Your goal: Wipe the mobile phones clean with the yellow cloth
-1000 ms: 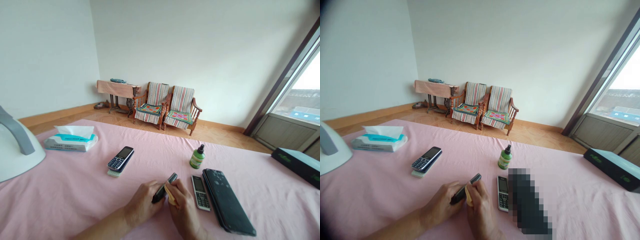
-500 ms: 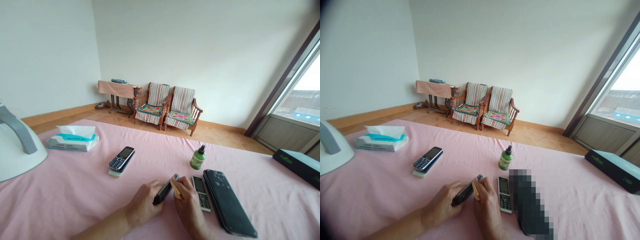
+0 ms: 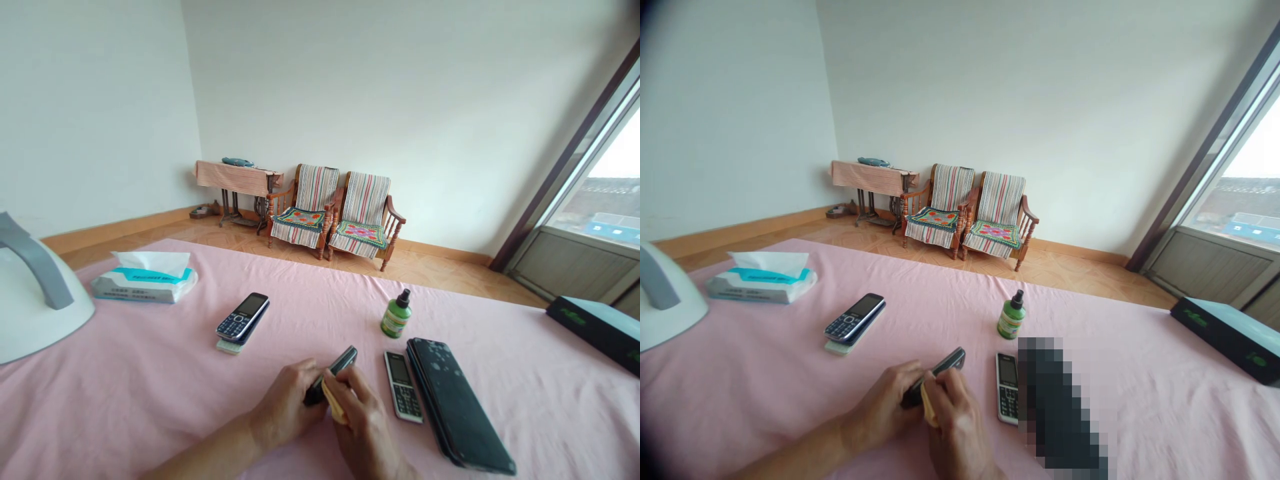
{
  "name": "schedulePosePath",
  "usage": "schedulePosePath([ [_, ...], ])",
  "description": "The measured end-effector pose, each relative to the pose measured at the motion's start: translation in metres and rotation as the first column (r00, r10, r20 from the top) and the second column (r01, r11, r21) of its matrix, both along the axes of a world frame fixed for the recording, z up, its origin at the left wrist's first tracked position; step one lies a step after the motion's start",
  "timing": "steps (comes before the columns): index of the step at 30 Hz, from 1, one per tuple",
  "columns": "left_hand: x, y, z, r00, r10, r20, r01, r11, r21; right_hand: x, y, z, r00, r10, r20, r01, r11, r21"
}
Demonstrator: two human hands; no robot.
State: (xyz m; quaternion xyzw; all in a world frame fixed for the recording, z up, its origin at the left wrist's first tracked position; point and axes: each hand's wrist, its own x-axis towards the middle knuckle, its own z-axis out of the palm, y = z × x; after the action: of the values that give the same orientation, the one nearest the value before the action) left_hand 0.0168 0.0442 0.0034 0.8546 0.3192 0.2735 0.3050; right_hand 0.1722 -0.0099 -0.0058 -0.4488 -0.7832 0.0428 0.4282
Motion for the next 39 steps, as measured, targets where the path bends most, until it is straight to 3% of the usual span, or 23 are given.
schedulePosePath([
  [3,-0.001,0.0,0.001,1.0,-0.025,0.01,0.025,1.0,-0.004,-0.007,-0.005,0.003,0.996,0.062,0.06,-0.066,0.996,0.064],
  [9,0.0,0.001,-0.004,1.0,0.009,0.006,-0.009,1.0,-0.008,-0.002,-0.004,0.008,0.998,-0.054,0.039,0.054,0.998,0.017],
  [15,-0.001,0.0,0.002,0.999,-0.049,0.011,0.049,0.999,-0.004,-0.009,-0.005,0.009,0.994,0.05,0.097,-0.059,0.994,0.095],
  [20,-0.001,0.001,0.0,1.0,-0.014,0.003,0.014,1.0,-0.007,-0.005,-0.005,0.01,0.994,-0.022,0.105,0.02,0.999,0.027],
  [27,0.0,0.001,0.002,0.998,-0.068,-0.005,0.068,0.998,0.0,-0.008,-0.006,0.015,0.976,0.113,0.185,-0.132,0.987,0.092],
  [29,0.0,0.001,0.001,0.999,-0.049,-0.007,0.049,0.999,-0.002,-0.002,-0.003,0.013,0.985,0.083,0.154,-0.092,0.994,0.051],
  [35,-0.001,0.001,0.0,1.0,-0.009,-0.024,0.01,1.0,0.001,0.023,0.011,-0.001,0.986,-0.164,0.018,0.164,0.986,-0.019],
  [39,-0.001,0.0,0.0,0.999,-0.015,-0.03,0.015,1.0,0.019,0.011,0.004,-0.001,0.997,-0.082,0.009,0.082,0.996,-0.016],
])
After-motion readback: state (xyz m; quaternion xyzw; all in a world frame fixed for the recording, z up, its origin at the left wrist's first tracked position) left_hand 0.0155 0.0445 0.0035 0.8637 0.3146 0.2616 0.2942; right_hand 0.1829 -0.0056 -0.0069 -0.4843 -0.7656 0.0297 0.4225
